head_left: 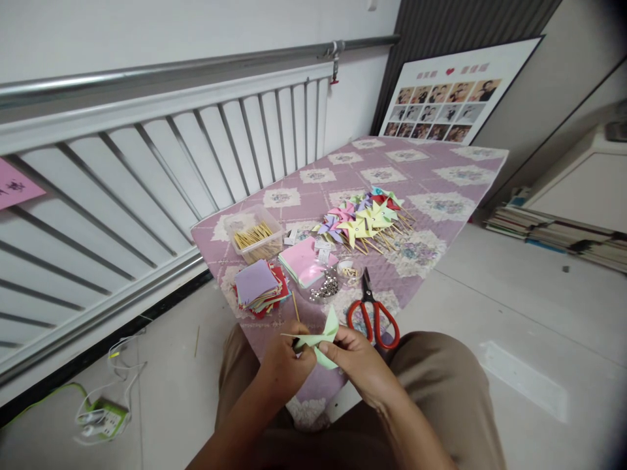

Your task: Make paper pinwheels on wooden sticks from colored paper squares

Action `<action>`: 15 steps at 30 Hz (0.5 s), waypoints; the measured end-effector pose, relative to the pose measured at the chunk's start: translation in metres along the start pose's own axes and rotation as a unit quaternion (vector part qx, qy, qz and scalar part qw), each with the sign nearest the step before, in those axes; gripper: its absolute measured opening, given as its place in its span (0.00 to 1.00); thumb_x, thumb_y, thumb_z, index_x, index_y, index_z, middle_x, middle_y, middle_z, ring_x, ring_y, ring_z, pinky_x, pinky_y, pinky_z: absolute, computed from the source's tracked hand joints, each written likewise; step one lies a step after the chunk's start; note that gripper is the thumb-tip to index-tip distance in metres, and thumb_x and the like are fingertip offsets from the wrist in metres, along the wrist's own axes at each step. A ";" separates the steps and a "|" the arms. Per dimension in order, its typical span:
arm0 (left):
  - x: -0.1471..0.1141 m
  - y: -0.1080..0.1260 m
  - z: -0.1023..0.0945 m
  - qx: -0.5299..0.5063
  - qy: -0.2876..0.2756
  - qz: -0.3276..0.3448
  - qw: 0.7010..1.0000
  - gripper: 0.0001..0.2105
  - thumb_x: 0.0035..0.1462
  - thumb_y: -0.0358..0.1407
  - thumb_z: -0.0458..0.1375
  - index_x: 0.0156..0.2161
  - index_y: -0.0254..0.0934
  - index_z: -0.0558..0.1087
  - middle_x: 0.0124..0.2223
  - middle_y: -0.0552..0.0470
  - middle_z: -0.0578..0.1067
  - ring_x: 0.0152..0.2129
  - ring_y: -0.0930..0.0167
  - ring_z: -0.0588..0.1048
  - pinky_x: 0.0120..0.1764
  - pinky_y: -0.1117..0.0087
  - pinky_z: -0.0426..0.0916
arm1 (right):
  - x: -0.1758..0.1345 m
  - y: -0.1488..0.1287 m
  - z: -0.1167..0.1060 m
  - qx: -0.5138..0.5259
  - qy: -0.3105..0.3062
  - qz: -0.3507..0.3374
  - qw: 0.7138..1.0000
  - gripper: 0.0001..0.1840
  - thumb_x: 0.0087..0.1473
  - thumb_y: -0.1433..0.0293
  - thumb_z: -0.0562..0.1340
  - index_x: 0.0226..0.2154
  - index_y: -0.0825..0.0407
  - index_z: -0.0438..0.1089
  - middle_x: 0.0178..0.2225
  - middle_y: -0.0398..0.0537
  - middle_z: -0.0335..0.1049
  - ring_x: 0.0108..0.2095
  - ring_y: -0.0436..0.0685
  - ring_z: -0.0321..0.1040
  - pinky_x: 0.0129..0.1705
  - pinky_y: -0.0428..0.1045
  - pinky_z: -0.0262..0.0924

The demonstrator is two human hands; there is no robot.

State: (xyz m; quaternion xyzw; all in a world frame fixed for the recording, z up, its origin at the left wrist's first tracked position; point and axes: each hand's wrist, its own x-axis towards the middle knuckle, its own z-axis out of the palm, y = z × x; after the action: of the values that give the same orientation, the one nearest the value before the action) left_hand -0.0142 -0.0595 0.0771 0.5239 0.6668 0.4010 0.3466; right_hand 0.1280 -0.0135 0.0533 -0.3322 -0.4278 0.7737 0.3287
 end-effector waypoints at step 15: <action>-0.003 -0.002 0.008 0.023 0.033 -0.036 0.999 0.02 0.40 0.28 0.52 0.23 0.38 0.65 0.20 0.57 0.63 0.19 0.73 0.63 0.24 0.71 0.55 | 0.002 0.007 0.002 -0.047 0.025 -0.022 0.998 0.18 0.41 0.57 0.71 0.32 0.51 0.78 0.28 0.43 0.76 0.27 0.52 0.65 0.33 0.47 0.59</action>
State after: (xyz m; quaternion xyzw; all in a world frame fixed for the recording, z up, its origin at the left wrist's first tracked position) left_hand -0.0077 -0.0613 0.0722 0.4940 0.7050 0.3898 0.3269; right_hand 0.1238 -0.0158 0.0471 -0.3569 -0.4630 0.7366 0.3400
